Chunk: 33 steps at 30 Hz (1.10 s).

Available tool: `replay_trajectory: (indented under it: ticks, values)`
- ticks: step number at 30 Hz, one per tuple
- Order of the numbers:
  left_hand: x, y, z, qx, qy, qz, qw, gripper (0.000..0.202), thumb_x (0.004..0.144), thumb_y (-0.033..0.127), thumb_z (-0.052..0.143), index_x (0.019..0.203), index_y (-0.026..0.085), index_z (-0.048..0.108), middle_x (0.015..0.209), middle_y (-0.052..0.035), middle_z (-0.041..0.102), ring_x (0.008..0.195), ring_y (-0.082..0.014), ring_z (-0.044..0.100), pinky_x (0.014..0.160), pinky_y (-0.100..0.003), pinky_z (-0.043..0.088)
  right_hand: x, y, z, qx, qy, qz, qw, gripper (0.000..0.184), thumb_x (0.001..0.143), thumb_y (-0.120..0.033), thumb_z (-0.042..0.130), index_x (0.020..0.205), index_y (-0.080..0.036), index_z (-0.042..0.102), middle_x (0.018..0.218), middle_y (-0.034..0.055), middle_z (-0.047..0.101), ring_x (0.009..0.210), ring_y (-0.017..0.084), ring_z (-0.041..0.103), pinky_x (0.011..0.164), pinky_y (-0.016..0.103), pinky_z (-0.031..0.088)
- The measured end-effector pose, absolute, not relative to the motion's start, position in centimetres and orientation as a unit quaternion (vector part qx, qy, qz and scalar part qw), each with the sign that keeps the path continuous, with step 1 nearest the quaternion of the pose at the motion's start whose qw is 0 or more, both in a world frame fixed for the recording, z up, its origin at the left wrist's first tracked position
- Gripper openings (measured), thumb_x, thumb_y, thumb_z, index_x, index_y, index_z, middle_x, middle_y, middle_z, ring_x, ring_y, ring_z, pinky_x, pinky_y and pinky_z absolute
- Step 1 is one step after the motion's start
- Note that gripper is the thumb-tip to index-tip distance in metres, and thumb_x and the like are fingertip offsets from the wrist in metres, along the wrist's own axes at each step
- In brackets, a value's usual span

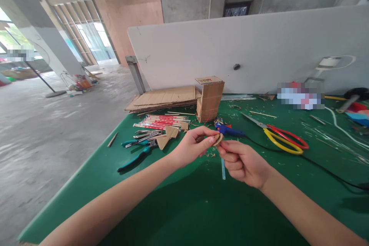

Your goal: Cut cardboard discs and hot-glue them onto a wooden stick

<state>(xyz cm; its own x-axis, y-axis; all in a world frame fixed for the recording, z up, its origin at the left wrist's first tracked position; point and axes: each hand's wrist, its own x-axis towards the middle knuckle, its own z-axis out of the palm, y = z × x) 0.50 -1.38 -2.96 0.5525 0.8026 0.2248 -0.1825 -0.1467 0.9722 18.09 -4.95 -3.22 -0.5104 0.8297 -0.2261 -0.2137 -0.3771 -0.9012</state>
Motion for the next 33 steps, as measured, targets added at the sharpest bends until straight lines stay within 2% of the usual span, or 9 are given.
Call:
replay_trajectory:
  ticks: [2, 5, 7, 9, 11, 17, 23, 28, 33]
  values:
    - [0.5, -1.3, -2.5, 0.631, 0.273, 0.427, 0.588, 0.03, 0.077, 0.04, 0.065, 0.091, 0.014, 0.061, 0.071, 0.0009, 0.056, 0.044, -0.0016, 0.04, 0.04, -0.017, 0.029, 18.0, -4.8, -3.3, -0.407, -0.566, 0.607, 0.382, 0.024, 0.084, -0.043, 0.05, 0.076, -0.02, 0.051, 0.05, -0.0095, 0.025, 0.039, 0.006, 0.019, 0.036, 0.018, 0.016]
    - [0.7, -1.2, -2.3, 0.577, 0.316, 0.469, 0.589, 0.032, 0.074, 0.041, 0.067, 0.089, 0.014, 0.061, 0.063, 0.0034, 0.054, 0.042, -0.0018, 0.039, 0.039, -0.017, 0.026, 17.9, -4.5, -3.8, -0.491, -0.75, 0.217, 0.386, 0.021, 0.088, -0.034, 0.043, 0.077, -0.019, 0.054, 0.064, 0.0015, 0.049, 0.056, 0.013, 0.044, 0.048, 0.025, 0.028]
    - [0.9, -1.3, -2.5, 0.55, 0.326, 0.481, 0.6, 0.034, 0.073, 0.042, 0.068, 0.09, 0.014, 0.061, 0.062, 0.0041, 0.053, 0.041, -0.002, 0.04, 0.037, -0.017, 0.024, 17.9, -4.4, -4.2, -0.523, -0.778, 0.018, 0.348, 0.025, 0.09, -0.029, 0.038, 0.072, -0.019, 0.051, 0.066, 0.0056, 0.054, 0.06, 0.016, 0.048, 0.051, 0.028, 0.026]
    - [1.0, -1.5, -2.8, 0.542, 0.315, 0.474, 0.618, 0.035, 0.073, 0.043, 0.068, 0.092, 0.015, 0.061, 0.061, 0.0046, 0.052, 0.04, -0.0027, 0.042, 0.036, -0.017, 0.023, 17.9, -4.6, -4.5, -0.532, -0.784, -0.049, 0.316, 0.027, 0.091, -0.027, 0.034, 0.067, -0.02, 0.046, 0.06, 0.0046, 0.052, 0.052, 0.016, 0.045, 0.05, 0.029, 0.022]
    - [0.9, -1.5, -3.1, 0.542, 0.299, 0.459, 0.637, 0.035, 0.075, 0.044, 0.066, 0.095, 0.016, 0.06, 0.059, 0.0054, 0.05, 0.04, -0.0035, 0.043, 0.035, -0.016, 0.022, 17.6, -4.9, -4.5, -0.524, -0.794, -0.018, 0.307, 0.027, 0.092, -0.026, 0.032, 0.067, -0.021, 0.041, 0.055, 0.0015, 0.047, 0.047, 0.014, 0.041, 0.049, 0.03, 0.021]
    - [0.1, -0.8, -3.3, 0.577, 0.269, 0.408, 0.655, 0.038, 0.077, 0.047, 0.063, 0.099, 0.017, 0.058, 0.05, 0.0073, 0.043, 0.04, -0.005, 0.04, 0.036, -0.016, 0.023, 16.6, -6.1, -3.5, -0.518, -0.731, 0.243, 0.373, 0.035, 0.094, -0.038, 0.031, 0.064, -0.022, 0.037, 0.051, -0.0041, 0.037, 0.045, 0.011, 0.034, 0.046, 0.027, 0.024]
    - [0.2, -0.8, -3.6, 0.584, 0.23, 0.397, 0.669, 0.035, 0.076, 0.048, 0.064, 0.09, 0.016, 0.057, 0.052, 0.0078, 0.04, 0.041, -0.0038, 0.034, 0.037, -0.017, 0.022, 16.1, -6.0, -3.6, -0.438, -0.505, 0.624, 0.404, 0.037, 0.086, -0.049, 0.046, 0.061, -0.022, 0.04, 0.043, -0.0122, 0.016, 0.036, 0.005, 0.012, 0.035, 0.02, 0.013]
    - [0.2, -0.9, -3.9, 0.587, 0.218, 0.385, 0.678, 0.033, 0.077, 0.047, 0.063, 0.086, 0.016, 0.054, 0.065, 0.0036, 0.051, 0.042, -0.0022, 0.033, 0.038, -0.018, 0.022, 16.0, -6.1, -3.3, -0.373, -0.39, 0.743, 0.397, 0.039, 0.077, -0.048, 0.06, 0.06, -0.02, 0.04, 0.044, -0.0134, 0.016, 0.035, 0.002, 0.008, 0.032, 0.015, 0.009]
    - [-0.2, -1.0, -2.9, 0.632, 0.221, 0.366, 0.647, 0.032, 0.078, 0.045, 0.062, 0.09, 0.016, 0.058, 0.068, 0.0021, 0.054, 0.043, -0.0027, 0.036, 0.04, -0.019, 0.025, 16.5, -6.0, -3.4, -0.308, -0.354, 0.804, 0.365, 0.039, 0.077, -0.047, 0.062, 0.061, -0.019, 0.04, 0.044, -0.0134, 0.016, 0.036, 0.002, 0.005, 0.032, 0.014, 0.007]
